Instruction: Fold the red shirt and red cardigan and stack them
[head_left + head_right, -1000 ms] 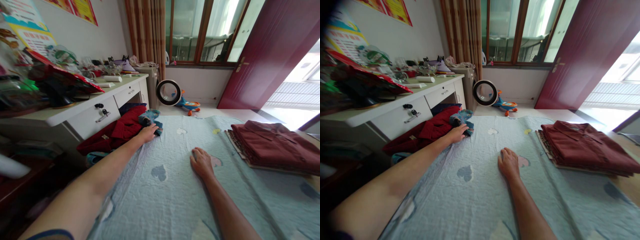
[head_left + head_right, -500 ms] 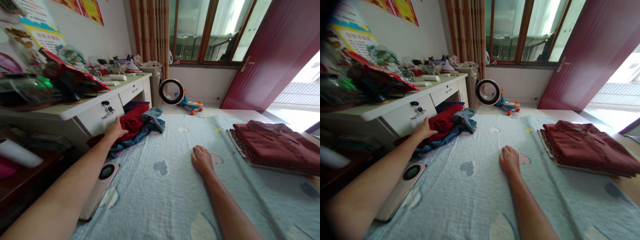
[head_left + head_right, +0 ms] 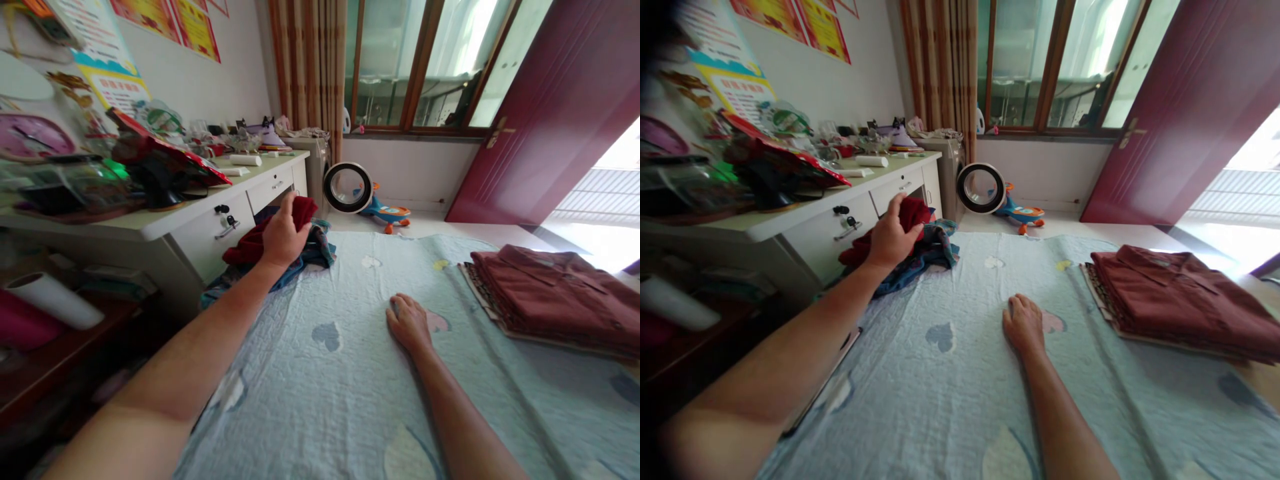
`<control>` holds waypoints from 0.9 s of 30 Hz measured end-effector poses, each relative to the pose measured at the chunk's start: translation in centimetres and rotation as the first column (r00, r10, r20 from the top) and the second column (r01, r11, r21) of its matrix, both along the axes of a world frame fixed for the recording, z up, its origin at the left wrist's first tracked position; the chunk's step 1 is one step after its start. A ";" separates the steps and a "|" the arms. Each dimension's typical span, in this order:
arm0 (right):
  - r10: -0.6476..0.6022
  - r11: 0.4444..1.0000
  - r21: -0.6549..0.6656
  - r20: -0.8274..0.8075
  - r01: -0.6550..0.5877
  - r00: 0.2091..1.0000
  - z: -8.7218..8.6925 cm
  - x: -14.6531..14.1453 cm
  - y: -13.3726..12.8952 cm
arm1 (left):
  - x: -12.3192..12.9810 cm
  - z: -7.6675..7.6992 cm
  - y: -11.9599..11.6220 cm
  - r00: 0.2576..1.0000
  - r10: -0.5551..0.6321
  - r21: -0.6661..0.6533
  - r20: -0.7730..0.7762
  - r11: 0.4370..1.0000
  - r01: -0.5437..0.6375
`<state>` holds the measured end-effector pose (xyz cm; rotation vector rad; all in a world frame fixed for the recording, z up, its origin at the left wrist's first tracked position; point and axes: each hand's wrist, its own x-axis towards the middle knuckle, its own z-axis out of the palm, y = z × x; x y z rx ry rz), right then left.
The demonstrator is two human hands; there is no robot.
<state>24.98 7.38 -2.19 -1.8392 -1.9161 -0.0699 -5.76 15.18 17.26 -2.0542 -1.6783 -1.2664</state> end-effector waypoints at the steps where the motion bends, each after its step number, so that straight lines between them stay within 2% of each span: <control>1: 0.001 1.000 0.001 0.001 -0.001 1.000 0.0 0.0 0.0 | 1.5 -0.5 -0.6 0.998 -0.069 0.019 0.010 0.997 0.068; 5: -0.001 1.000 0.013 0.001 0.001 1.000 -0.1 0.1 0.0 | 6.7 -4.4 -3.6 0.958 -0.280 0.026 0.062 0.960 0.279; 8: 0.011 1.000 0.028 -0.013 -0.011 1.000 -0.2 0.2 0.1 | 9.2 -7.9 -5.7 0.937 -0.339 -0.106 0.088 0.932 0.347; 9: 0.017 0.999 0.031 -0.022 -0.016 1.000 -0.2 0.2 0.1 | 9.6 -8.9 -6.3 0.923 -0.380 -0.194 0.062 0.902 0.384; 11: 0.023 0.999 0.033 -0.043 -0.021 0.999 -0.3 0.3 0.2 | 9.7 -10.4 -7.2 0.864 -0.502 -0.377 0.025 0.796 0.474; 13: 0.024 0.999 0.033 -0.060 -0.022 0.998 -0.3 0.4 0.2 | 8.8 -11.0 -7.5 0.815 -0.579 -0.474 0.035 0.708 0.523; 14: 0.025 0.999 0.034 -0.065 -0.023 0.998 -0.3 0.4 0.2 | 7.9 -11.0 -7.5 0.812 -0.583 -0.486 0.041 0.698 0.526; 17: 0.035 0.999 0.030 -0.060 -0.033 0.998 -0.3 0.5 0.2 | 3.5 -10.1 -6.7 0.868 -0.493 -0.496 -0.061 0.770 0.403; 19: 0.037 0.999 0.022 -0.052 -0.036 0.998 -0.3 0.4 0.2 | -0.2 -9.4 -5.9 0.885 -0.389 -0.518 -0.257 0.828 0.214; 22: 0.031 0.999 0.008 -0.043 -0.031 0.999 -0.1 0.3 0.1 | -4.9 -9.0 -4.6 0.823 -0.215 -0.550 -0.526 0.824 -0.137; 23: 0.028 1.000 0.005 -0.041 -0.028 0.999 0.0 0.2 0.1 | -6.0 -9.1 -4.1 0.799 -0.174 -0.532 -0.575 0.822 -0.204; 25: 0.018 1.000 0.001 -0.038 -0.018 0.999 0.1 0.1 0.0 | -7.1 -9.6 -3.2 0.776 -0.123 -0.488 -0.619 0.834 -0.258; 27: 0.019 1.000 0.003 -0.042 -0.019 0.999 0.2 0.0 -0.2 | -7.2 -10.2 -2.1 0.792 -0.096 -0.457 -0.602 0.855 -0.244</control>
